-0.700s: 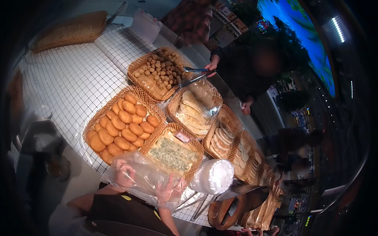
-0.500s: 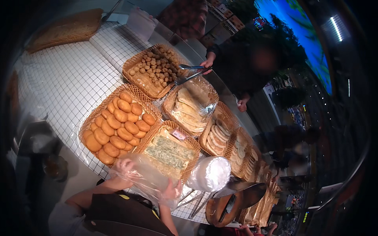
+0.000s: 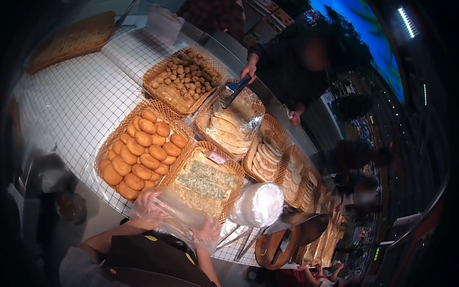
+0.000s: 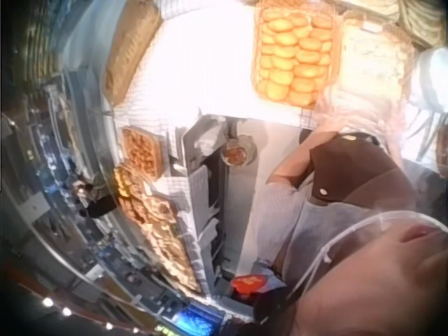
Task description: The person selects a flatbread from a display basket, places it on a wooden cutting board, and uses a cleaver and tongs to cut it into smaller pieces. The person then transfers the cut pieces into a plastic bag.
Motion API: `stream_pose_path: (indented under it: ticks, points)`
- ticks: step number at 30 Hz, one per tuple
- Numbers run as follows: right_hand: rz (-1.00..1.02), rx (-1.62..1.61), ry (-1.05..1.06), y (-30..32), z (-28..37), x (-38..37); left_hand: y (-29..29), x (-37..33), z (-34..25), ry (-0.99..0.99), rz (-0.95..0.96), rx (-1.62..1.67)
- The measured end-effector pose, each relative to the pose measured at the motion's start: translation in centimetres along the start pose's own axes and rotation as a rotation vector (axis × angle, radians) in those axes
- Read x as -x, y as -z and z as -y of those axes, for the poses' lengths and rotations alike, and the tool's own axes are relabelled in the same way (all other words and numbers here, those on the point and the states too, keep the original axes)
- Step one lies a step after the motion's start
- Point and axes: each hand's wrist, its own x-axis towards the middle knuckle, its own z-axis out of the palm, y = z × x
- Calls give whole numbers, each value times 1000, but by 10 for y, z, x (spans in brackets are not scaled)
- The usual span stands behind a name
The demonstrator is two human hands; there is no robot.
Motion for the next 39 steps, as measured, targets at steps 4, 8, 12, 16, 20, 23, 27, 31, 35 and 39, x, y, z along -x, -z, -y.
stream_pose_path:
  ticks: [4, 8, 12, 16, 20, 23, 27, 31, 35, 39]
  points:
    - [-22, -7, 24, -7, -10, -3, 12, -8, -8, -62, -100, -144]
    - [76, 57, 50, 29, 8, 0, 13, -15, -16, -66, -81, -321]
    - [-31, -122, 19, 17, 1, -3, 17, -16, -15, -90, -22, -385]
    - [-166, -154, 213, 5, -19, -2, -2, -12, -14, -70, 105, -476]
    - [-46, 62, 166, 19, -13, 1, 3, -20, -24, -114, 211, -378]
    - [-62, 69, 112, 27, -18, -1, -12, -14, -21, -137, 195, -325]
    - [-187, -79, 88, 6, -36, -1, -9, -10, -25, -67, 370, -223]
    - [-341, -219, 143, -26, -55, 3, -22, 0, -16, -127, 322, -291]
    - [-213, -74, 20, -12, -39, 8, -6, -15, -30, 23, 709, -222]
    - [-160, -21, -79, -9, -36, 10, -14, -6, -25, -133, 557, -388]
